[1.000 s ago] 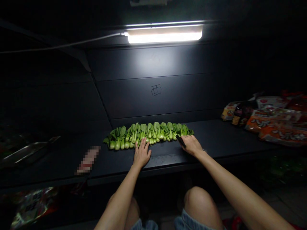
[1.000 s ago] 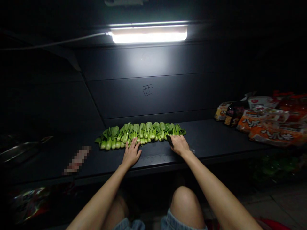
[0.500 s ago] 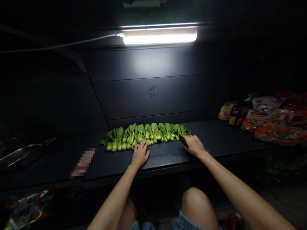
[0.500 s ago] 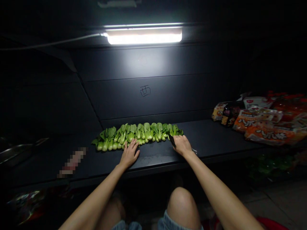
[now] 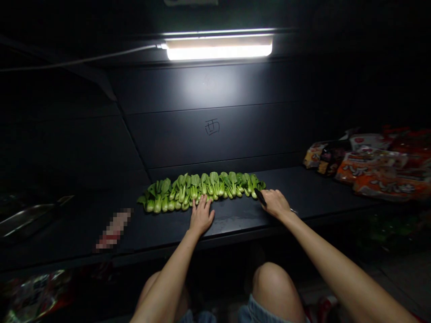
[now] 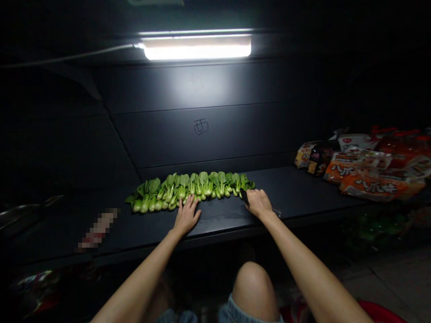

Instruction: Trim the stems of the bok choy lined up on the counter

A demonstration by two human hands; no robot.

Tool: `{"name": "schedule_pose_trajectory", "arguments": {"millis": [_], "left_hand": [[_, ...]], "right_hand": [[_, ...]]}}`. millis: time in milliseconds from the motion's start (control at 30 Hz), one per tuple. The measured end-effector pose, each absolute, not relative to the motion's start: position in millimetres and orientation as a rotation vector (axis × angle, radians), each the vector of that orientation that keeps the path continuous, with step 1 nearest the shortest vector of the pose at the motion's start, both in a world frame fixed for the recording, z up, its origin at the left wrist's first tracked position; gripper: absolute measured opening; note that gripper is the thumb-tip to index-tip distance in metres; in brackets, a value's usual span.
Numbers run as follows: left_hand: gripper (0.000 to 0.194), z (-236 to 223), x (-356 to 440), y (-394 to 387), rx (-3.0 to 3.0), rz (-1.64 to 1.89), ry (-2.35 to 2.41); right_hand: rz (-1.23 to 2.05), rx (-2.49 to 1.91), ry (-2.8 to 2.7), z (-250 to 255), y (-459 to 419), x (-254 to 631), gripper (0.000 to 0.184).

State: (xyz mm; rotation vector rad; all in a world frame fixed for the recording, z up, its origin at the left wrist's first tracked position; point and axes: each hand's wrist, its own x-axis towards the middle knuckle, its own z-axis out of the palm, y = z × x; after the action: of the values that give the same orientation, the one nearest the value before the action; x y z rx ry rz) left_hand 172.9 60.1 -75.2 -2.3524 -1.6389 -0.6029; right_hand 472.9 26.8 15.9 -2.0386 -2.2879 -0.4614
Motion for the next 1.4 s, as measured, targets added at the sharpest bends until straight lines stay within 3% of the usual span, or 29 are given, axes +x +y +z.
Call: {"name": "schedule_pose_trajectory", "arguments": {"millis": [1067, 1400], "left_hand": [[0.048, -76, 174, 61, -2.375, -0.589, -1.648], [0.048, -76, 174, 59, -2.375, -0.620, -1.638]], "right_hand": [[-0.368, -2.197, -2.217, 18, 33, 476, 0.026], [-0.421, -2.021, -2.318, 16, 36, 457, 0.028]]}}
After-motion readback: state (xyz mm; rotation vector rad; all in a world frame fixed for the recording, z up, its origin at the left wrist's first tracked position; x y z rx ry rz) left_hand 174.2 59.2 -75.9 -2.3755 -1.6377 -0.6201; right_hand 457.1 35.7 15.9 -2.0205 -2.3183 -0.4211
